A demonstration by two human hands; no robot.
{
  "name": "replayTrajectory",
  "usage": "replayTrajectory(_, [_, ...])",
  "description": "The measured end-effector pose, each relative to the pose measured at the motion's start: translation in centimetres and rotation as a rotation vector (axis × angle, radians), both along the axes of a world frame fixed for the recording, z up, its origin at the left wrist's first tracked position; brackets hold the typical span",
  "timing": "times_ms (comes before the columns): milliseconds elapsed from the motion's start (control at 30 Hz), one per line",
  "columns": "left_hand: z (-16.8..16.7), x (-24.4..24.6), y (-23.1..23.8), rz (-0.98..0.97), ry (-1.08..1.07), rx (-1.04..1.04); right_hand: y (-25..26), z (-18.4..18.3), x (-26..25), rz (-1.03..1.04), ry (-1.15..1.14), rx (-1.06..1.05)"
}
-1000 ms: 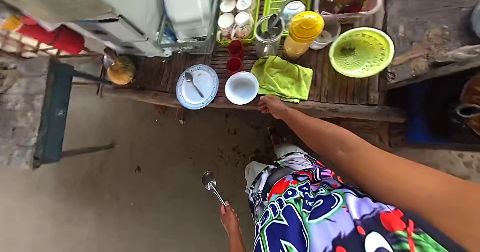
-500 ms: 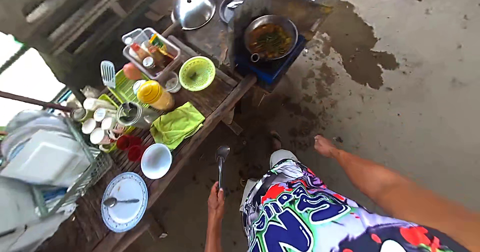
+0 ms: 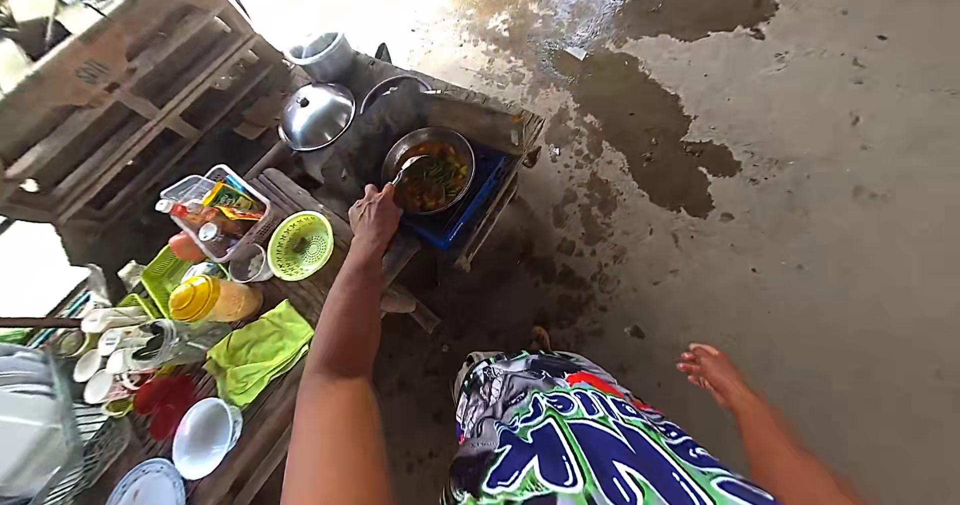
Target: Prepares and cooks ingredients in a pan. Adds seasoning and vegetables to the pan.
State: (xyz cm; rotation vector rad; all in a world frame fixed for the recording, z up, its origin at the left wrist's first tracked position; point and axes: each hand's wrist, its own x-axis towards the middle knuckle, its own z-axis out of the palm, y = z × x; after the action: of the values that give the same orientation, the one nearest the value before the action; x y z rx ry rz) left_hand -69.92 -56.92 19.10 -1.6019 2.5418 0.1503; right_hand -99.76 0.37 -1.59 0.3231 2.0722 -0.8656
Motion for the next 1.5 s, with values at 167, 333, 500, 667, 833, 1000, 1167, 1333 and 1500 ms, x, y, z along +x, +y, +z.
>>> replayTrajectory(167, [-5.2,-5.1,-4.4,0.023,-0.142,0.098,5.9,-0.9,-2.8,-0.172,0.008,0.049])
replayTrajectory(333, [-6.3,-7.2,-7.1,0.123,-0.112,0.178,6.1,-2.5,-1.6,-0.117,-0.156,0.151])
replayTrajectory(500, [-6.4,-7.8,-8.4,0.125,-0.098,0.251,-0.5,-2.7,-3.8,-0.088,-0.192,0.127])
replayTrajectory(667, [-2.5,-8.4,-9.8,0.16,-0.086,0.309,-9.8,-1.7,-9.7,0.003,-0.162,0.08])
replayTrajectory(833, [-5.5,-9.9,-9.8,0.149,-0.057,0.357,-18.0,-2.6,-16.8,0.123,-0.127,0.079])
replayTrajectory(1000, [-3.5,-9.5,-9.0,0.256,-0.077,0.396,-24.6,-1.5,-23.7,0.249,-0.076,0.004])
replayTrajectory(1167, [-4.4,-11.4,-5.1,0.39,-0.007,0.397,-27.2,-1.4,-30.4,0.473,-0.148,0.103])
replayTrajectory(1333, [-2.5,-11.9,-1.0,0.584,-0.012,0.367,-26.2,-3.3,-41.6,0.47,-0.092,0.109])
replayTrajectory(1500, [-3.8,-13.9,2.6,0.679,-0.057,0.38,-26.8,-3.2,-49.1,0.443,-0.058,0.166])
